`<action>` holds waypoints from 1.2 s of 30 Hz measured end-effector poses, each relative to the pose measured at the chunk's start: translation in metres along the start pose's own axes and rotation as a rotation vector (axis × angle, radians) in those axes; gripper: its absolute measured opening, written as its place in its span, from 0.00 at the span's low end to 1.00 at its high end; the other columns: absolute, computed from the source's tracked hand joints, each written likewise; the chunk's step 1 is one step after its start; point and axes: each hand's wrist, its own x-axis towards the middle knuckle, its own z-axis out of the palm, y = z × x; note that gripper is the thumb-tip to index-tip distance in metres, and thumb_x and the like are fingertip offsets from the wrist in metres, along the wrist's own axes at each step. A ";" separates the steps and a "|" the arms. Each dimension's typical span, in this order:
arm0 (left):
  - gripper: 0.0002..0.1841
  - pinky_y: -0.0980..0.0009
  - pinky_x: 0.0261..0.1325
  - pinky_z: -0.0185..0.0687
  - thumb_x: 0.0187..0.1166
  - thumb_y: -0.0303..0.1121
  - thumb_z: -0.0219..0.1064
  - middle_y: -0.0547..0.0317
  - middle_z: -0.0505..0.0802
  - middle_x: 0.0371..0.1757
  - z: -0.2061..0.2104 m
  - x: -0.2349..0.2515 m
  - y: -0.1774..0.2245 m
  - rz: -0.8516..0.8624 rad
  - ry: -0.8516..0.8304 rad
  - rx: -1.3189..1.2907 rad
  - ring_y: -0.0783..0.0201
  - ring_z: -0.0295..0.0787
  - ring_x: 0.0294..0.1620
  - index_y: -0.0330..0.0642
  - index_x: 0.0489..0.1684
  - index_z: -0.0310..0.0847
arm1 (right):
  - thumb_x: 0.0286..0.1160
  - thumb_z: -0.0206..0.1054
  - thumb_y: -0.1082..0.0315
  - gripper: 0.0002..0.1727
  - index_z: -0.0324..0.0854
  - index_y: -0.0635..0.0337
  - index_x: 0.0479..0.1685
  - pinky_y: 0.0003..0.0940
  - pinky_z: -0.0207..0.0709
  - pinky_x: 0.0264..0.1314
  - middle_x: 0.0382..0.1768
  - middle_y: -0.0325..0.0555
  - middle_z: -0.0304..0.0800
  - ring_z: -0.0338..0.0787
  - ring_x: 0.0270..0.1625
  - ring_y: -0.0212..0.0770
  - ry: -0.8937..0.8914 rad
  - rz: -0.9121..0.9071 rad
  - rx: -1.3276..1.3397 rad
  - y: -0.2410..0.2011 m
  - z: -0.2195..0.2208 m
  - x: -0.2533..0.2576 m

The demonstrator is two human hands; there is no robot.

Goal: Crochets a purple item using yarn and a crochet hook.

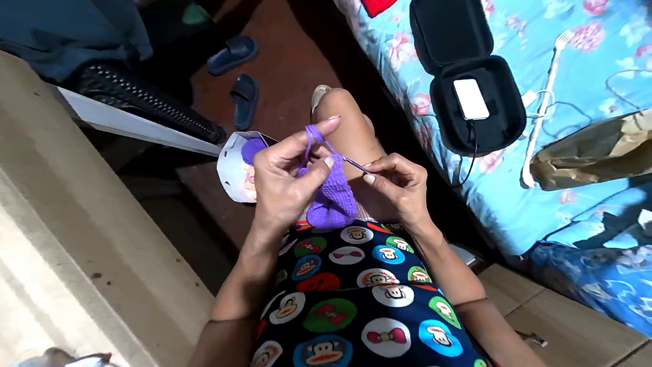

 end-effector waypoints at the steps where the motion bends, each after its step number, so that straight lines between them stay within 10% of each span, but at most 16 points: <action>1: 0.24 0.84 0.46 0.84 0.69 0.15 0.65 0.72 0.93 0.41 0.000 0.000 0.000 0.012 -0.001 0.011 0.80 0.87 0.38 0.34 0.67 0.84 | 0.67 0.68 0.84 0.08 0.87 0.67 0.42 0.15 0.82 0.37 0.39 0.40 0.92 0.87 0.35 0.21 0.003 -0.018 -0.015 0.001 0.000 0.000; 28: 0.37 0.86 0.37 0.83 0.68 0.18 0.70 0.70 0.92 0.44 0.004 -0.007 0.002 0.060 -0.040 0.081 0.79 0.86 0.34 0.38 0.84 0.67 | 0.70 0.68 0.78 0.06 0.90 0.72 0.38 0.21 0.79 0.31 0.27 0.48 0.85 0.84 0.30 0.32 0.083 -0.414 -0.562 -0.008 0.012 0.000; 36: 0.44 0.83 0.38 0.87 0.67 0.16 0.71 0.70 0.93 0.43 0.008 -0.007 0.001 -0.007 -0.019 -0.067 0.75 0.89 0.33 0.37 0.90 0.56 | 0.73 0.67 0.82 0.09 0.84 0.71 0.51 0.14 0.77 0.30 0.36 0.44 0.88 0.81 0.29 0.22 0.004 -0.011 -0.081 -0.023 0.017 0.004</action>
